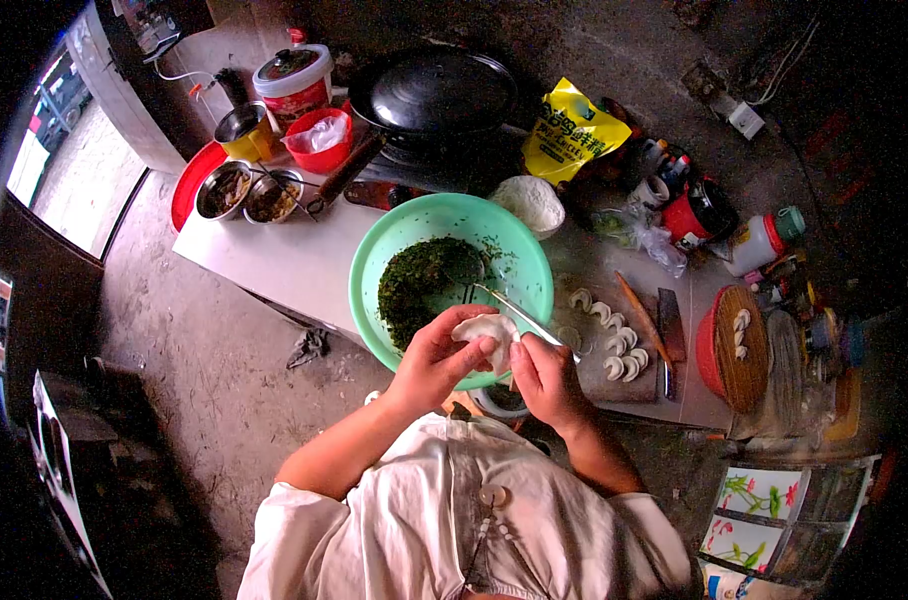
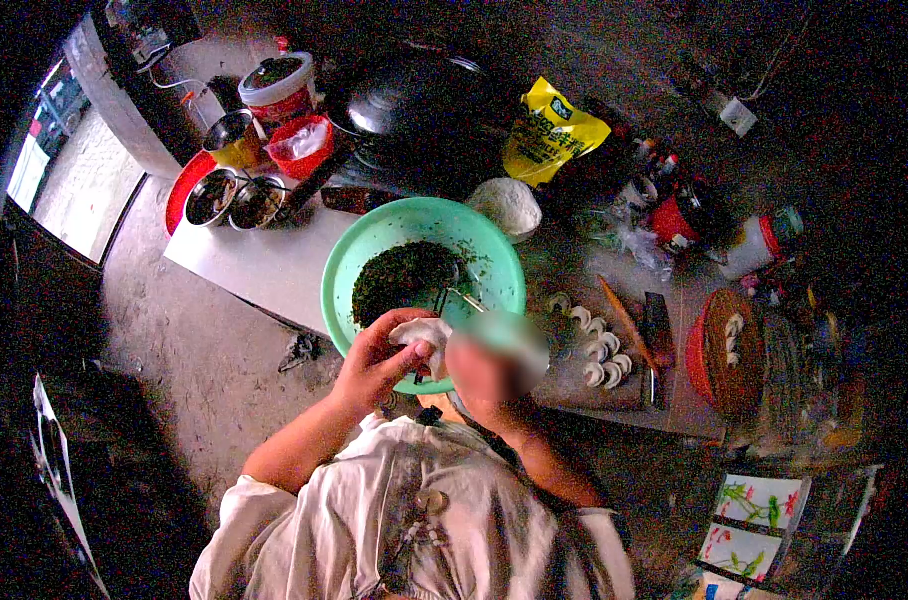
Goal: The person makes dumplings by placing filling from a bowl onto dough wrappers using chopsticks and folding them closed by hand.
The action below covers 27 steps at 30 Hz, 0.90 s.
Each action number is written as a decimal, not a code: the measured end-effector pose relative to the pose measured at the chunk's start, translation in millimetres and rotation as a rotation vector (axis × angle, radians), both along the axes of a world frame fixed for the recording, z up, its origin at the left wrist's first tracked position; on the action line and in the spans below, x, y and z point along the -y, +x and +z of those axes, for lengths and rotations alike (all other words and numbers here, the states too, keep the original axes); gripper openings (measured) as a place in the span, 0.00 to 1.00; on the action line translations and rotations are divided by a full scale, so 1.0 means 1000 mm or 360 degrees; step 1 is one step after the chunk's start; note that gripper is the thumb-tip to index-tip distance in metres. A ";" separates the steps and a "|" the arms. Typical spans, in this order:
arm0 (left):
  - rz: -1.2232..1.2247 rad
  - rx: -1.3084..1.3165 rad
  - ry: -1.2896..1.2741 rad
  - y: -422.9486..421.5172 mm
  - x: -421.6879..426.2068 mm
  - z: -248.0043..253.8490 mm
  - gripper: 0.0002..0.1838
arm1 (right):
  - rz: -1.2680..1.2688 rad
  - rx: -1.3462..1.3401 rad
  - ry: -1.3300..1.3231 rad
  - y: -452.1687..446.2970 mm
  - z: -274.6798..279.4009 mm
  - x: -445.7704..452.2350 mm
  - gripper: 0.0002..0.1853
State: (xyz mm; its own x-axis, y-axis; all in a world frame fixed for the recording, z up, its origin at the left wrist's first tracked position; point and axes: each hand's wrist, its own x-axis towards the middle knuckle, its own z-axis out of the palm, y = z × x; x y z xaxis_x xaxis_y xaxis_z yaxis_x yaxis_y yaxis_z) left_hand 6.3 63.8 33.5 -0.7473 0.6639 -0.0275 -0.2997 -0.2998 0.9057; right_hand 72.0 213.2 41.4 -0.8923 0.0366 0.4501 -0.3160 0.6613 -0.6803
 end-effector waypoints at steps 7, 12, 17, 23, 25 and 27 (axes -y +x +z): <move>-0.0055 0.0048 0.0149 -0.001 -0.003 -0.002 0.25 | -0.0162 0.0274 -0.0645 0.008 -0.016 -0.005 0.08; -0.0074 0.0054 0.0152 -0.002 -0.005 -0.001 0.27 | -0.0168 0.0476 -0.0569 0.006 -0.011 -0.010 0.13; -0.0012 -0.0130 0.0090 -0.004 -0.008 -0.003 0.23 | -0.0269 0.0591 -0.0843 0.005 -0.015 -0.011 0.12; 0.0045 -0.0206 0.0096 -0.003 -0.010 -0.002 0.21 | -0.0183 0.0270 -0.0400 0.004 0.003 -0.002 0.12; 0.0084 -0.0242 0.0096 -0.003 -0.010 -0.003 0.21 | -0.0209 0.0347 -0.0458 0.006 -0.003 -0.004 0.12; 0.0160 -0.0167 0.0093 -0.003 -0.009 -0.002 0.22 | -0.0231 0.0422 -0.0513 0.008 -0.005 -0.003 0.12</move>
